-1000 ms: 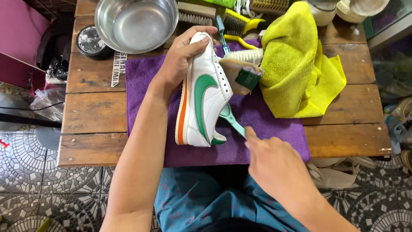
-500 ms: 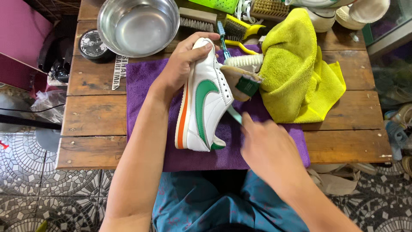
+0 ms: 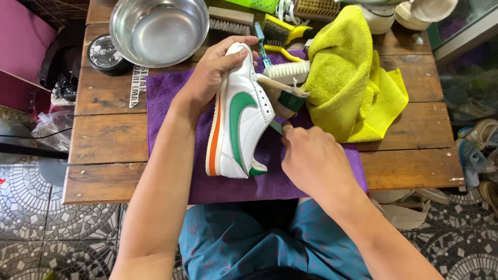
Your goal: The person scrubs a white sneaker with green and orange accents using a toothbrush. They repeatedly dip the brush into a metal bowl of water and scrub various parts of the shoe, including the sides, toe box, and sole, while holding the shoe on a purple towel.
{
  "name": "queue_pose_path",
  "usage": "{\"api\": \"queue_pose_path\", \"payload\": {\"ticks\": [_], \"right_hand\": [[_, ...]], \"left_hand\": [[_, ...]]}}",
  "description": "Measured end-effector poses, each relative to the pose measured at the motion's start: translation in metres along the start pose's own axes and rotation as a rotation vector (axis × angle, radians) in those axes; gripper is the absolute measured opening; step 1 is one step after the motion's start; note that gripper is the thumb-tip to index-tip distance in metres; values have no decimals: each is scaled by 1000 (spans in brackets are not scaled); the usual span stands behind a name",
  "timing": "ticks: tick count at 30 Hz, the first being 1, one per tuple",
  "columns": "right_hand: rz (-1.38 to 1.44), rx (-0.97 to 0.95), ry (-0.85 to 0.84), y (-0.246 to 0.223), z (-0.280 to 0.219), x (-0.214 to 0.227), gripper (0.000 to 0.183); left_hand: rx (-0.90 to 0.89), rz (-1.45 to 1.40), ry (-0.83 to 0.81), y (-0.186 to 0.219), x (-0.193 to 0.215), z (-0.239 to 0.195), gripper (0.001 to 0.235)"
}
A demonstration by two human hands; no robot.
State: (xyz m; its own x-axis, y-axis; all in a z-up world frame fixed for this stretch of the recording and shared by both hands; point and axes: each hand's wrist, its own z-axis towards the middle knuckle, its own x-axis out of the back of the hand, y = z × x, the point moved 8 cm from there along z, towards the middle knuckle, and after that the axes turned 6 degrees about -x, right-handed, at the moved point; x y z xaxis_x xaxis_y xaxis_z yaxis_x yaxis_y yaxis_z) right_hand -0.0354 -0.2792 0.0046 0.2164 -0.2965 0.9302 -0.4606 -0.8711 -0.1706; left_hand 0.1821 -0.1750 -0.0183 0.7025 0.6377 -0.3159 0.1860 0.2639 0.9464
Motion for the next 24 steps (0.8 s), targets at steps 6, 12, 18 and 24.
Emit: {"api": "queue_pose_path", "payload": {"ticks": [6, 12, 18, 24], "right_hand": [[-115, -28, -108, 43, -42, -4, 40], [-48, 17, -20, 15, -9, 11, 22], [-166, 73, -35, 40, -44, 0, 48], [-81, 44, 41, 4, -6, -19, 48]], "left_hand": [[30, 28, 7, 3, -1, 0, 48], [71, 48, 5, 11, -10, -7, 53], [22, 20, 0, -1, -3, 2, 53], [41, 57, 0, 8, -8, -4, 55]]}}
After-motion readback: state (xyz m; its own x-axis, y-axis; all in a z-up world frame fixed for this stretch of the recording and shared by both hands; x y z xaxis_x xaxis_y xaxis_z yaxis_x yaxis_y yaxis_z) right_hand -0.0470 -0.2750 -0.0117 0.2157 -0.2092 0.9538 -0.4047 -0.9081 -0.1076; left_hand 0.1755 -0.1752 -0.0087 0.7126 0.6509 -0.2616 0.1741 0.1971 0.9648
